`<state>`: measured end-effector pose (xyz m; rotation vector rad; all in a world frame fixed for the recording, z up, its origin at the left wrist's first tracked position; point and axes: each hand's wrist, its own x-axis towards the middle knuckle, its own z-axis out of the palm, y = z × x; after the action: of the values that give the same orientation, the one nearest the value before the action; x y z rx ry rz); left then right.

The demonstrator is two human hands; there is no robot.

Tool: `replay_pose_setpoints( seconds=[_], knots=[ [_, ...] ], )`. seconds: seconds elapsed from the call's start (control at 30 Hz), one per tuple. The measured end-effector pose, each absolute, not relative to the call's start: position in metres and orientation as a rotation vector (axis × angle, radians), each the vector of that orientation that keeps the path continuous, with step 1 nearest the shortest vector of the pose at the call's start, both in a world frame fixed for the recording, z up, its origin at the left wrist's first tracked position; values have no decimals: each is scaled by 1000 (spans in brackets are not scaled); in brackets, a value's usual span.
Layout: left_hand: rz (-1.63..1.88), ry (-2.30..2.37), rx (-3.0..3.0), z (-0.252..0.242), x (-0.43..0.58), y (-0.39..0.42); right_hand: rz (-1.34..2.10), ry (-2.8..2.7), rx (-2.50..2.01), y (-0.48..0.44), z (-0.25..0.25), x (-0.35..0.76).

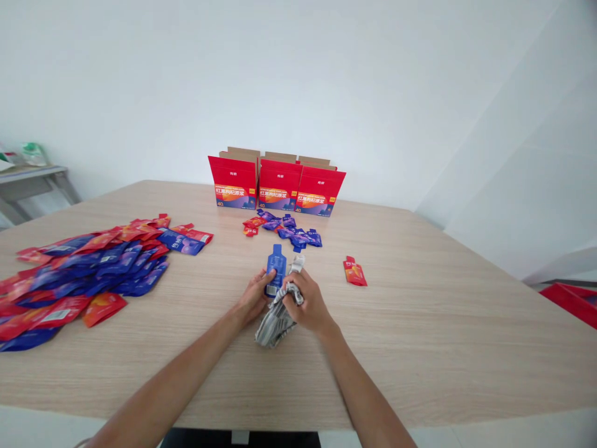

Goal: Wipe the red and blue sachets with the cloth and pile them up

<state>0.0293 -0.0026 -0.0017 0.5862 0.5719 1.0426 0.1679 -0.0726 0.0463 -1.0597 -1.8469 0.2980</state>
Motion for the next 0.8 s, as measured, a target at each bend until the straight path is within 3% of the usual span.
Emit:
replay_pose_setpoints(
  seconds=[0.17, 0.57, 0.8],
  knots=[
    [1116, 556, 647, -2, 33, -5, 304, -2085, -1193, -68, 37, 161],
    [710, 559, 646, 1, 40, -30, 116, -1629, -1307, -61, 41, 176],
    [870, 577, 509, 10, 38, -22, 339, -2002, -1240, -65, 37, 167]
  ],
)
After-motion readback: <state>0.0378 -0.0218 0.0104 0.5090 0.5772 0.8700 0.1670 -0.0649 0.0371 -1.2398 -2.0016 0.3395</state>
